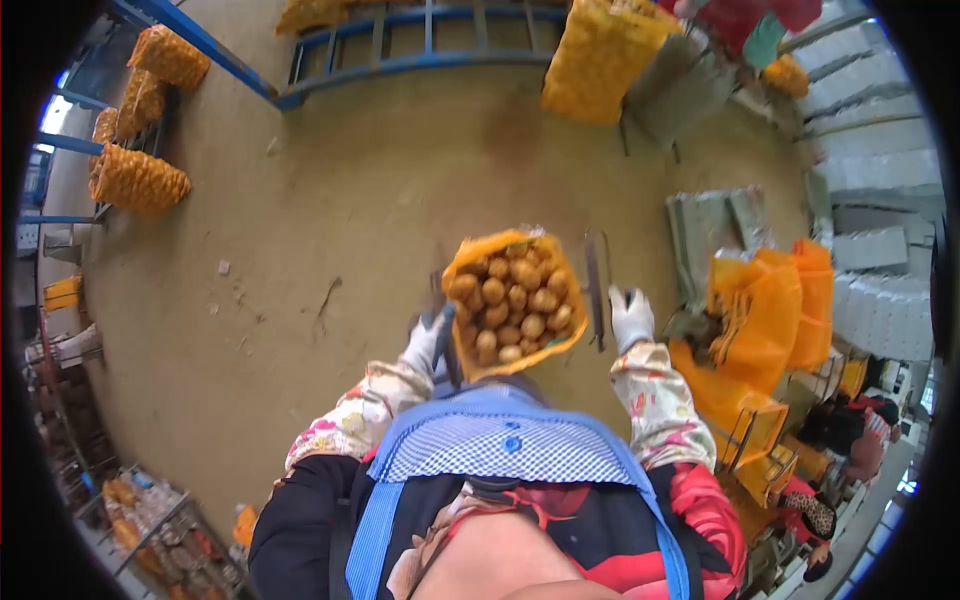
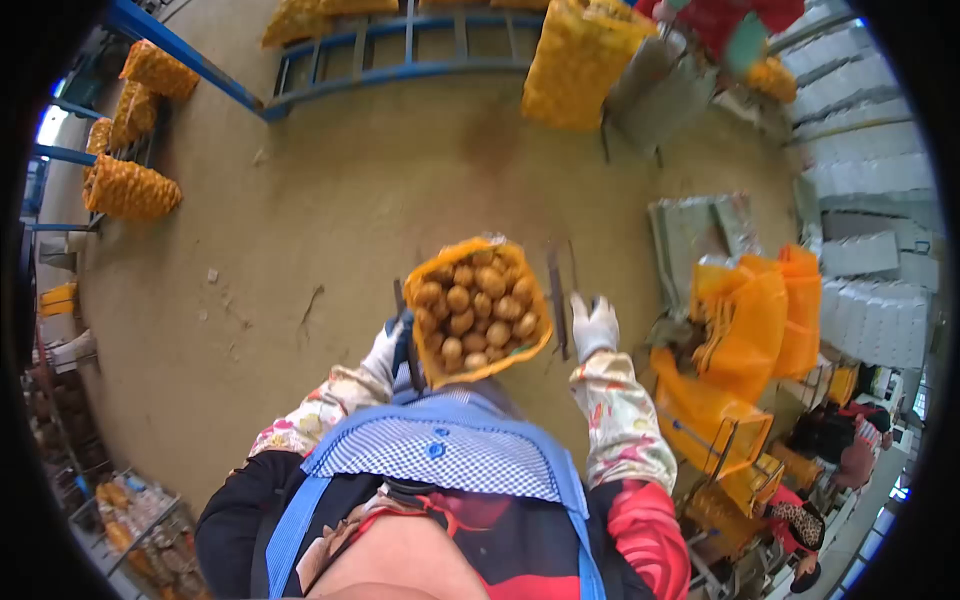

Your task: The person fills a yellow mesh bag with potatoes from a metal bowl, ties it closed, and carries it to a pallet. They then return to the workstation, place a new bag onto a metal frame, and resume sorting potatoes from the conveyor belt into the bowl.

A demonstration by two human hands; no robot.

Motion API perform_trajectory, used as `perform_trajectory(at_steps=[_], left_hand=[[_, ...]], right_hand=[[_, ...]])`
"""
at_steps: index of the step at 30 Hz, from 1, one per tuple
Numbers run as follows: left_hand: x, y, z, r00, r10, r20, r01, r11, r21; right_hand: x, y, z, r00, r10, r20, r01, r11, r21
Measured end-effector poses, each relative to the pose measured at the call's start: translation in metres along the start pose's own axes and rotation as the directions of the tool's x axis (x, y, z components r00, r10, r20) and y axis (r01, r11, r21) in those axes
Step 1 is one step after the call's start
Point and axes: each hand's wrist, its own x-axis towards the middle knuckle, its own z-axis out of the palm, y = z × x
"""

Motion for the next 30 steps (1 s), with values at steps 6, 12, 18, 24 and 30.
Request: perform_trajectory(at_steps=[6, 12, 18, 24, 30], left_hand=[[-0.045, 0.040, -0.022, 0.944, -0.327, 0.036, 0.295, 0.794, -0.532], [-0.133, 0.123, 0.007, 0.916, -0.378, 0.136, 0.386, 0.734, -0.559], [-0.097, 0.099, -0.026, 0.912, -0.352, -0.210, 0.267, 0.899, -0.346], [-0.034, 0.034, -0.072, 0.978, -0.199, -0.066, 0.201, 0.979, 0.020], [0.014, -0.008, -0.167, 0.984, -0.144, 0.106, 0.126, 0.978, 0.166]], right_hand=[[-0.028, -0.047, 0.008, 0.970, 0.137, 0.203, -0.198, 0.927, 0.317], [-0.021, -0.057, 0.004, 0.957, 0.174, 0.230, -0.230, 0.942, 0.246], [-0.022, -0.058, -0.003, 0.972, 0.136, 0.191, -0.180, 0.954, 0.239], [-0.020, -0.047, -0.006, 0.979, 0.167, 0.114, -0.176, 0.982, 0.075], [-0.017, -0.054, -0.018, 0.924, 0.359, 0.129, -0.323, 0.916, -0.236]])
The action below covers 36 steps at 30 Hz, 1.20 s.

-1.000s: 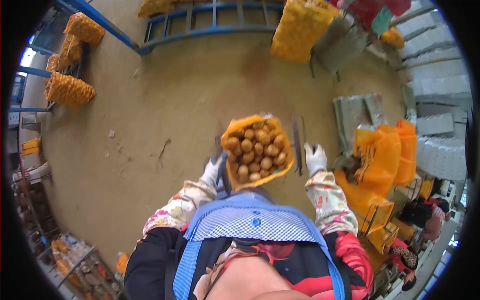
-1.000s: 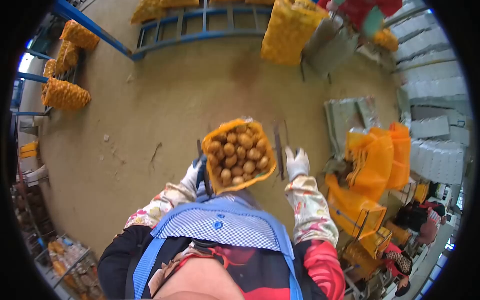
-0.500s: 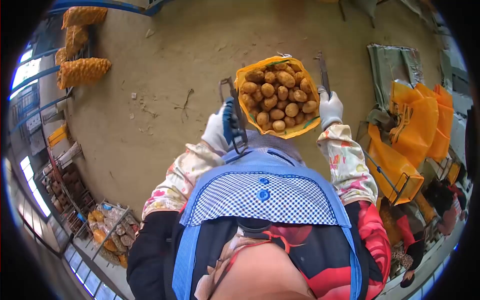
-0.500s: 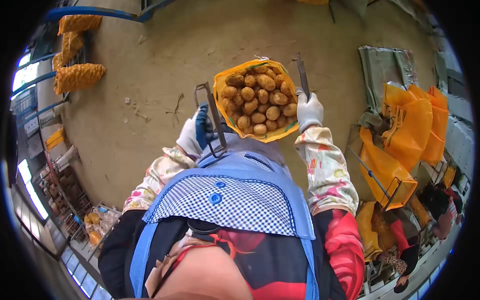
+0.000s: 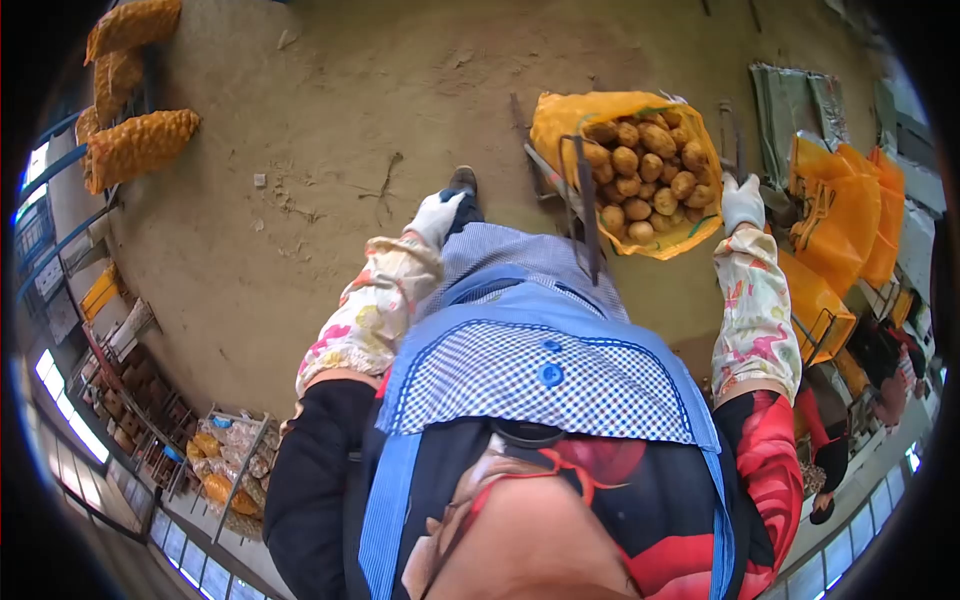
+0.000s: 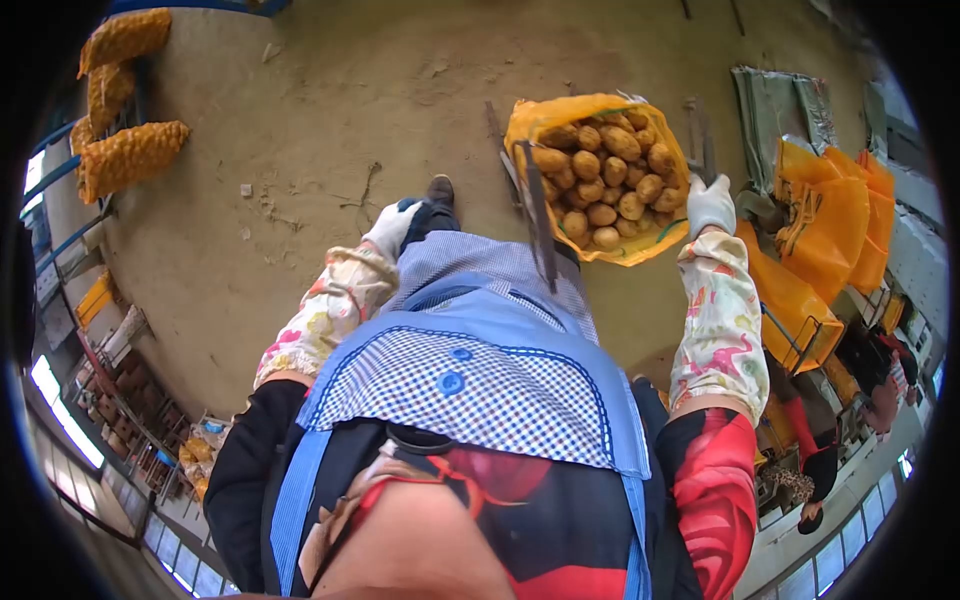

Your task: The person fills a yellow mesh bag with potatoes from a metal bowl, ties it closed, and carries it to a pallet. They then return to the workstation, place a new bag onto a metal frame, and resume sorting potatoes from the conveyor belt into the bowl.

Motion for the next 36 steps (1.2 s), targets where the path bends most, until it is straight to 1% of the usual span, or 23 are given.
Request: perform_trajectory(at_steps=[1, 2, 3, 6, 8, 9, 11, 14, 15, 16, 17, 18, 20, 21, 23, 26, 27, 29, 30, 31, 33, 35, 36], left_hand=[[-0.001, -0.004, -0.022, 0.996, -0.092, -0.002, 0.092, 0.996, -0.005], [0.006, -0.019, -0.052, 0.994, -0.106, -0.033, 0.106, 0.994, 0.009], [-0.011, -0.010, -0.074, 0.989, -0.133, -0.059, 0.123, 0.982, -0.144], [-0.024, 0.007, -0.137, 0.941, -0.164, -0.295, 0.147, 0.986, -0.079], [-0.013, 0.020, -0.169, 0.950, -0.166, -0.264, 0.141, 0.984, -0.112], [-0.005, 0.035, -0.171, 0.956, -0.157, -0.247, 0.134, 0.985, -0.107], [0.017, 0.074, -0.154, 0.969, -0.059, -0.241, 0.067, 0.997, 0.024], [0.037, 0.154, -0.080, 0.982, 0.137, -0.130, -0.118, 0.983, 0.143], [0.039, 0.181, -0.051, 0.983, 0.183, -0.019, -0.176, 0.966, 0.189], [0.042, 0.204, -0.021, 0.957, 0.287, 0.050, -0.282, 0.871, 0.402], [0.032, 0.227, 0.013, 0.926, 0.357, 0.123, -0.372, 0.806, 0.460], [0.023, 0.248, 0.046, 0.885, 0.418, 0.206, -0.462, 0.729, 0.504], [0.013, 0.273, 0.100, 0.798, 0.462, 0.387, -0.595, 0.499, 0.630], [0.020, 0.275, 0.120, 0.752, 0.455, 0.478, -0.653, 0.409, 0.638], [-0.001, 0.298, 0.158, 0.743, 0.348, 0.572, -0.654, 0.195, 0.731], [0.007, 0.308, 0.196, 0.775, 0.127, 0.619, -0.626, 0.022, 0.779], [0.012, 0.307, 0.209, 0.771, 0.117, 0.626, -0.629, -0.018, 0.777], [0.021, 0.295, 0.222, 0.772, 0.083, 0.630, -0.622, -0.099, 0.776], [0.027, 0.287, 0.224, 0.751, 0.106, 0.651, -0.635, -0.153, 0.757], [0.036, 0.284, 0.225, 0.767, 0.044, 0.640, -0.629, -0.144, 0.764], [0.053, 0.276, 0.225, 0.790, -0.066, 0.610, -0.613, -0.126, 0.780], [0.082, 0.272, 0.217, 0.802, -0.105, 0.588, -0.598, -0.163, 0.785], [0.091, 0.275, 0.211, 0.795, -0.118, 0.595, -0.606, -0.126, 0.785]], right_hand=[[0.006, -0.002, -0.002, 0.999, 0.032, 0.008, -0.031, 0.999, -0.036], [0.012, 0.000, 0.001, 0.998, 0.066, 0.024, -0.064, 0.995, -0.074], [0.014, -0.001, 0.003, 0.993, 0.105, 0.044, -0.100, 0.989, -0.109], [0.012, -0.014, 0.000, 0.969, 0.224, 0.105, -0.208, 0.967, -0.145], [0.010, -0.017, 0.001, 0.960, 0.256, 0.114, -0.241, 0.962, -0.127], [0.014, -0.010, 0.008, 0.960, 0.262, 0.096, -0.251, 0.962, -0.112], [0.008, -0.008, 0.007, 0.968, 0.241, 0.075, -0.238, 0.970, -0.051], [0.002, -0.010, 0.008, 0.970, 0.243, 0.032, -0.244, 0.969, 0.038], [-0.001, -0.014, 0.006, 0.965, 0.258, 0.041, -0.260, 0.964, 0.052], [-0.003, -0.015, 0.008, 0.968, 0.249, 0.017, -0.250, 0.965, 0.084], [-0.003, -0.017, 0.009, 0.971, 0.241, -0.010, -0.238, 0.964, 0.119], [-0.002, -0.020, 0.005, 0.969, 0.247, 0.028, -0.248, 0.961, 0.120], [-0.005, -0.028, -0.009, 0.958, 0.277, 0.073, -0.284, 0.949, 0.139], [-0.002, -0.029, -0.009, 0.949, 0.307, 0.076, -0.314, 0.942, 0.117], [-0.008, -0.024, -0.017, 0.964, 0.234, 0.128, -0.256, 0.945, 0.201], [-0.016, -0.006, 0.004, 0.981, 0.167, -0.096, -0.114, 0.907, 0.406], [-0.025, -0.003, -0.004, 0.935, 0.314, -0.163, -0.184, 0.826, 0.533], [-0.067, -0.005, -0.021, 0.773, 0.598, -0.212, -0.255, 0.599, 0.759], [-0.083, 0.002, -0.009, 0.729, 0.673, -0.127, -0.345, 0.521, 0.781], [-0.100, 0.012, 0.015, 0.672, 0.739, -0.047, -0.420, 0.432, 0.798], [-0.138, 0.019, 0.065, 0.651, 0.740, 0.168, -0.612, 0.381, 0.693], [-0.153, -0.001, 0.083, 0.596, 0.714, 0.367, -0.724, 0.281, 0.630], [-0.153, -0.008, 0.090, 0.602, 0.636, 0.483, -0.722, 0.175, 0.669]])
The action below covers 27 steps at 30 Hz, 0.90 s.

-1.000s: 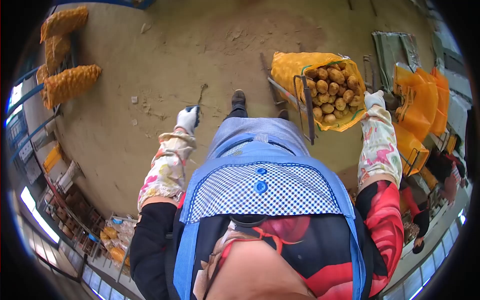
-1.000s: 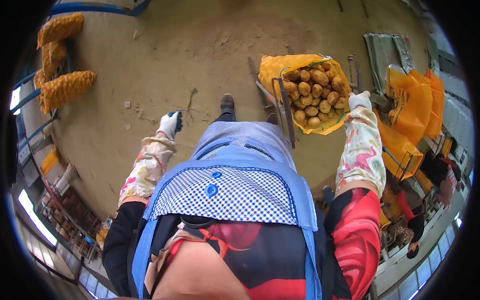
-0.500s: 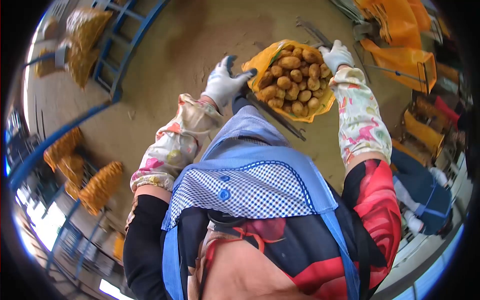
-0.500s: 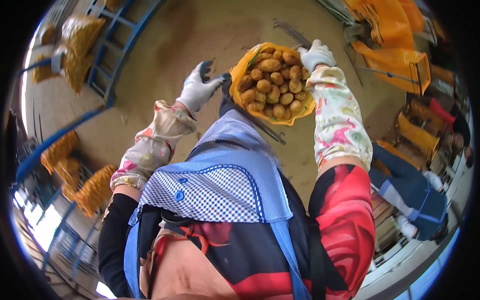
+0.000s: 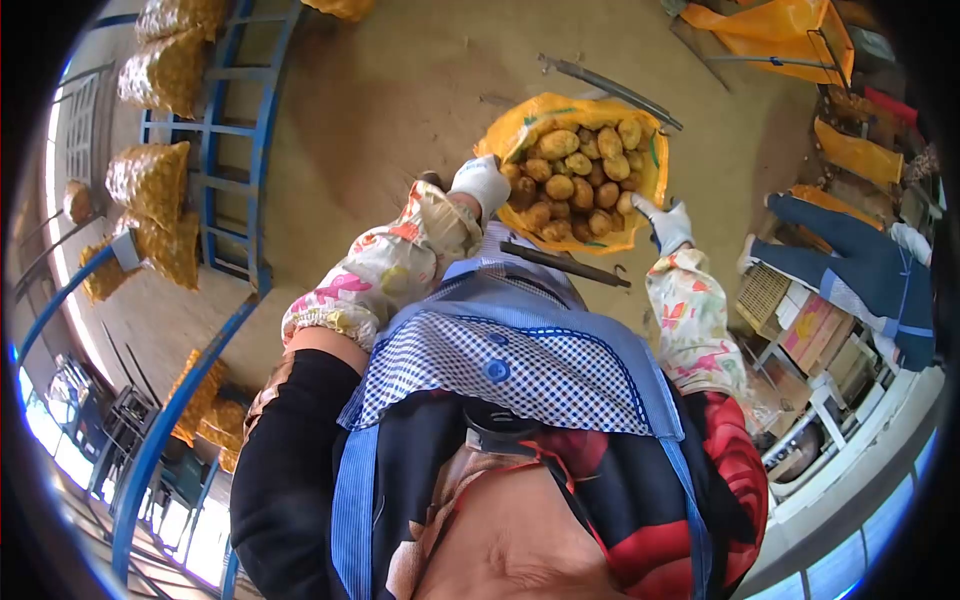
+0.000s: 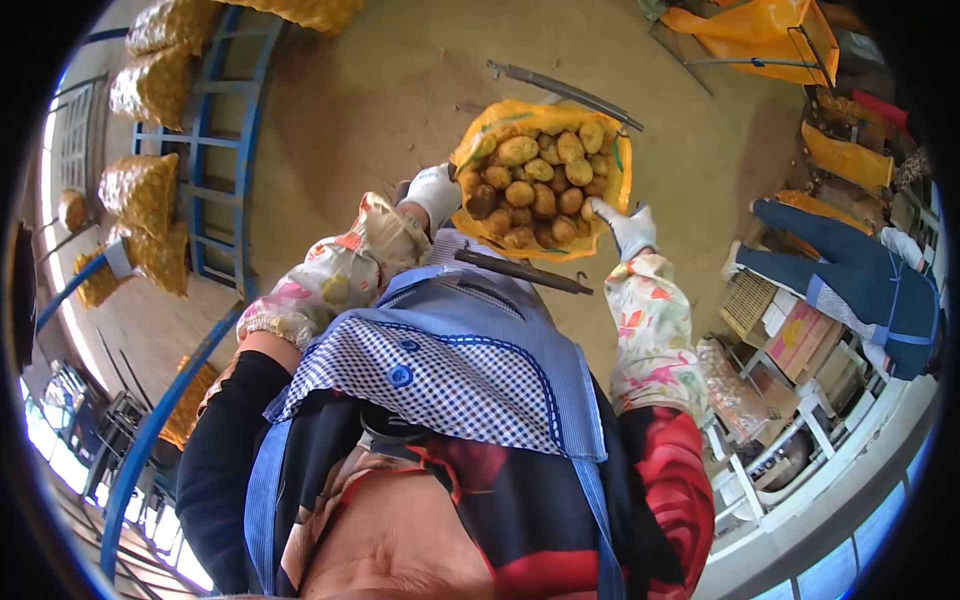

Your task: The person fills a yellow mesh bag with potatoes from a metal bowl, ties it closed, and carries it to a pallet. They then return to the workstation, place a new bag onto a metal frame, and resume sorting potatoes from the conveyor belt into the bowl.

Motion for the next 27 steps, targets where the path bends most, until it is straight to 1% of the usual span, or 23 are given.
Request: perform_trajectory(at_steps=[1, 2, 3, 4, 5, 6, 7, 8, 9, 10, 11, 12, 13, 15, 16, 17, 19, 20, 21, 23, 25, 26, 27], left_hand=[[0.003, -0.009, -0.005, 1.000, 0.014, 0.003, -0.014, 0.999, -0.033], [0.007, -0.021, -0.011, 0.999, 0.033, -0.004, -0.033, 0.998, -0.060], [0.010, -0.028, -0.008, 0.994, 0.017, -0.109, -0.030, 0.992, -0.123], [0.021, -0.045, 0.004, 0.976, 0.098, -0.196, -0.148, 0.953, -0.263], [0.034, -0.057, 0.025, 0.983, 0.044, -0.176, -0.150, 0.742, -0.653], [0.032, -0.050, 0.016, 1.000, -0.023, -0.005, 0.011, 0.656, -0.755], [0.024, -0.035, 0.003, 0.999, -0.036, 0.031, 0.046, 0.561, -0.826], [0.033, -0.036, 0.004, 0.998, -0.048, 0.039, 0.058, 0.532, -0.844], [0.040, -0.040, 0.002, 0.987, 0.102, -0.121, -0.156, 0.765, -0.625], [0.043, -0.037, 0.003, 0.995, 0.100, -0.016, -0.058, 0.437, -0.898], [0.045, -0.033, 0.004, 0.986, 0.147, 0.082, 0.078, 0.030, -0.996], [0.039, -0.028, 0.005, 0.981, 0.158, -0.109, -0.152, 0.289, -0.945], [0.036, -0.029, -0.001, 0.961, 0.223, -0.165, -0.254, 0.465, -0.848], [0.030, -0.030, -0.013, 0.897, 0.348, -0.273, -0.442, 0.730, -0.521], [0.030, -0.033, -0.015, 0.853, 0.423, -0.305, -0.514, 0.784, -0.347], [0.033, -0.036, -0.016, 0.800, 0.503, -0.327, -0.572, 0.804, -0.161], [0.061, -0.049, -0.001, 0.745, 0.597, -0.296, -0.654, 0.742, -0.147], [0.068, -0.057, -0.004, 0.837, 0.544, -0.057, -0.539, 0.802, -0.257], [0.078, -0.066, -0.002, 0.805, 0.592, 0.028, -0.573, 0.789, -0.223], [0.086, -0.079, 0.000, 0.756, 0.654, -0.029, -0.652, 0.747, -0.128], [0.104, -0.096, 0.017, 0.876, 0.471, 0.104, -0.325, 0.735, -0.596], [0.112, -0.103, 0.027, 0.893, 0.396, 0.213, -0.103, 0.642, -0.760], [0.102, -0.095, 0.014, 0.900, 0.371, 0.228, -0.054, 0.616, -0.786]], right_hand=[[0.003, 0.003, 0.010, 0.991, 0.039, 0.131, -0.052, 0.994, 0.101], [0.018, 0.020, 0.030, 0.999, 0.031, 0.035, -0.035, 0.994, 0.104], [0.008, 0.010, 0.031, 0.999, -0.015, 0.041, 0.007, 0.985, 0.173], [0.027, 0.026, 0.045, 0.995, 0.061, -0.083, -0.055, 0.996, 0.077], [0.043, 0.046, 0.051, 0.995, 0.087, -0.048, -0.078, 0.983, 0.164], [0.075, 0.082, 0.066, 0.989, 0.111, -0.103, -0.097, 0.987, 0.131], [0.080, 0.087, 0.062, 0.985, 0.129, -0.115, -0.127, 0.992, 0.025], [0.060, 0.070, 0.054, 0.975, 0.160, -0.157, -0.142, 0.983, 0.116], [0.077, 0.087, 0.062, 0.957, 0.274, -0.096, -0.223, 0.906, 0.361], [0.073, 0.090, 0.061, 0.977, 0.181, -0.114, -0.065, 0.759, 0.648], [0.070, 0.097, 0.063, 0.991, 0.124, -0.047, -0.032, 0.570, 0.821], [0.073, 0.101, 0.064, 0.999, 0.041, -0.003, -0.011, 0.337, 0.941], [0.075, 0.090, 0.071, 0.999, -0.048, 0.022, -0.019, 0.064, 0.998], [0.067, 0.071, 0.068, 0.985, 0.035, 0.168, -0.160, -0.166, 0.973], [0.072, 0.073, 0.071, 0.990, -0.028, 0.140, -0.143, -0.198, 0.970], [0.076, 0.071, 0.077, 0.995, -0.061, 0.081, -0.092, -0.209, 0.974], [0.071, 0.053, 0.074, 0.992, -0.123, -0.036, 0.009, -0.213, 0.977], [0.063, 0.042, 0.071, 0.994, -0.088, -0.058, 0.039, -0.209, 0.977], [0.051, 0.028, 0.068, 0.999, 0.032, -0.008, 0.014, -0.201, 0.980], [0.067, 0.052, 0.086, 0.985, 0.170, -0.029, 0.057, -0.161, 0.985], [0.040, 0.029, 0.085, 0.977, 0.187, -0.106, 0.102, 0.029, 0.994], [0.028, 0.030, 0.085, 0.978, 0.163, -0.129, 0.105, 0.145, 0.984], [0.019, 0.024, 0.086, 0.980, 0.131, -0.150, 0.112, 0.259, 0.959]])
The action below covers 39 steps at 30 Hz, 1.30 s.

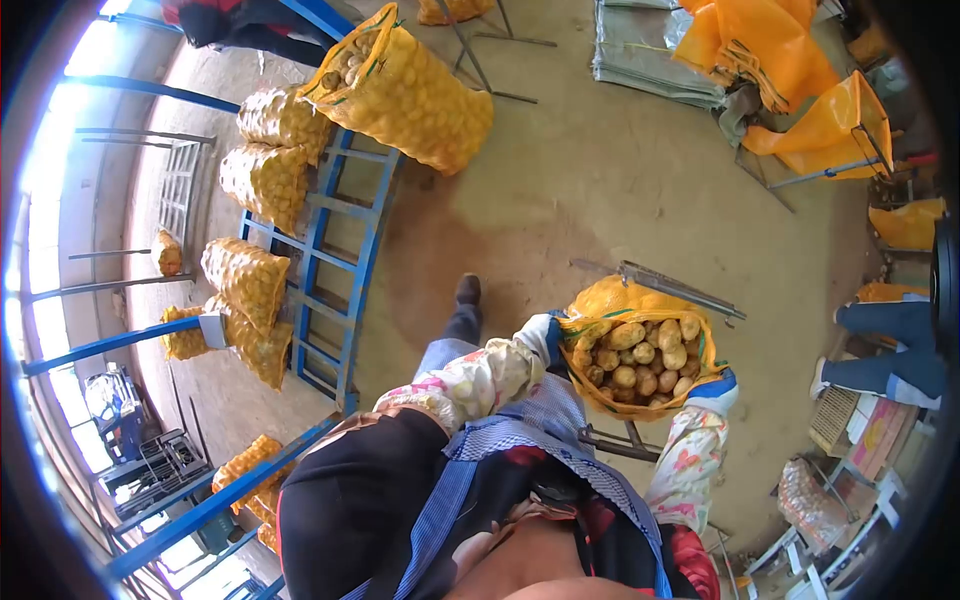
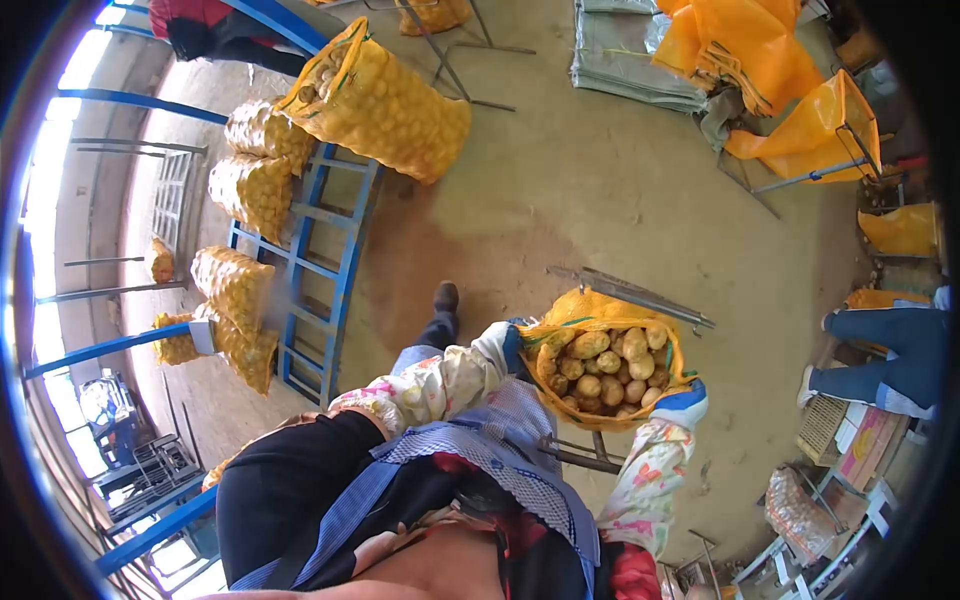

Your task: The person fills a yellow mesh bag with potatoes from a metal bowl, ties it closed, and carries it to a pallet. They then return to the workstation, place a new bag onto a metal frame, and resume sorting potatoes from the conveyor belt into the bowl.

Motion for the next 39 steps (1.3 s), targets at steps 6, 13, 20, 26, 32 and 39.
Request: perform_trajectory(at_steps=[6, 13, 20, 26, 32, 39], left_hand=[[-0.047, 0.021, -0.041, 0.980, -0.190, 0.058, 0.198, 0.966, -0.167], [-0.120, 0.068, -0.112, 0.973, 0.081, -0.215, 0.017, 0.907, 0.421], [-0.162, 0.127, -0.167, 0.913, 0.372, -0.170, -0.110, 0.624, 0.774], [-0.178, 0.186, -0.216, 0.815, 0.556, -0.164, -0.152, 0.478, 0.865], [-0.202, 0.272, -0.277, 0.693, 0.675, -0.253, -0.013, 0.363, 0.932], [-0.186, 0.297, -0.360, 0.561, 0.578, -0.592, 0.026, 0.703, 0.711]], right_hand=[[-0.070, 0.010, 0.023, 0.989, -0.147, -0.021, 0.128, 0.917, -0.378], [-0.143, 0.016, 0.117, 0.996, 0.036, 0.077, -0.026, 0.992, -0.121], [-0.182, 0.002, 0.164, 0.900, -0.258, 0.352, 0.431, 0.402, -0.808], [-0.183, 0.008, 0.220, 0.933, -0.152, 0.325, 0.359, 0.424, -0.832], [-0.203, 0.015, 0.319, 0.821, -0.074, 0.565, 0.554, 0.338, -0.761], [-0.184, 0.058, 0.425, 0.610, -0.181, 0.771, 0.739, 0.482, -0.471]])
